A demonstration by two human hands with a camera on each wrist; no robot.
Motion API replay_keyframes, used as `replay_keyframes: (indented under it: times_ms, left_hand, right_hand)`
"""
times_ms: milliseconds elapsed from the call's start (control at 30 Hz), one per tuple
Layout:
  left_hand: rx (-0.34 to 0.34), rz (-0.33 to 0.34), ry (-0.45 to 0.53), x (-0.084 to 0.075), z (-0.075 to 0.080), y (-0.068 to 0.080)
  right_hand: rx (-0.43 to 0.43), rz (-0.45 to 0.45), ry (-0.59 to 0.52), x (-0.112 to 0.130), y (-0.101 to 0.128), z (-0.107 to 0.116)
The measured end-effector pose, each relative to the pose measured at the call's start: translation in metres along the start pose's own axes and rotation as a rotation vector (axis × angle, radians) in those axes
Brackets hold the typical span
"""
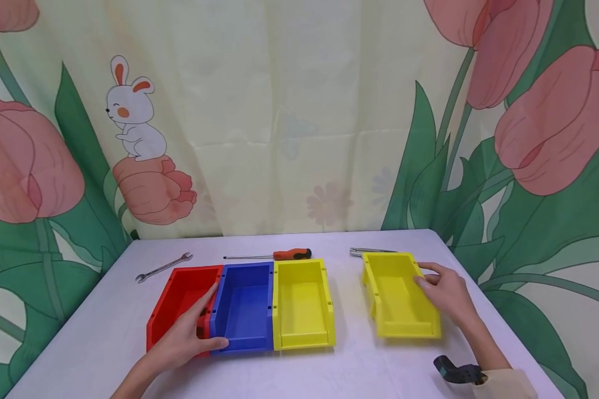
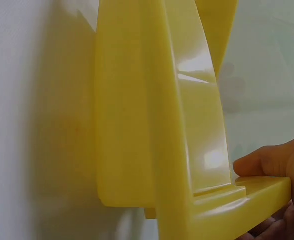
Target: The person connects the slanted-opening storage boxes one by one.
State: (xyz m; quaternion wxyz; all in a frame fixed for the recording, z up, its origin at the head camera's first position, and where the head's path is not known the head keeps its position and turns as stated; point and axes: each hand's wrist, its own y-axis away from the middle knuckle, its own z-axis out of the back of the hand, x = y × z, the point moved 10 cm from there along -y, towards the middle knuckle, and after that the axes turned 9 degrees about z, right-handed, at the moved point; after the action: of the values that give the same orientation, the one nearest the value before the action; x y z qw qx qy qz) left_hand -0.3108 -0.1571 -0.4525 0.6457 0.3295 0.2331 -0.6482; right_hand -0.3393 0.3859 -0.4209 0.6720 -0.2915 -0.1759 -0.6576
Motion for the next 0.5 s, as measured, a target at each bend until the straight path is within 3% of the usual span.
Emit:
replay_keyframes:
  times_ms: [500]
  left_hand:
    - [-0.003, -0.004, 0.005, 0.001, -0.001, -0.001]
  right_hand:
    - [0.017, -0.007, -0.051, 0.049, -0.007, -0.005]
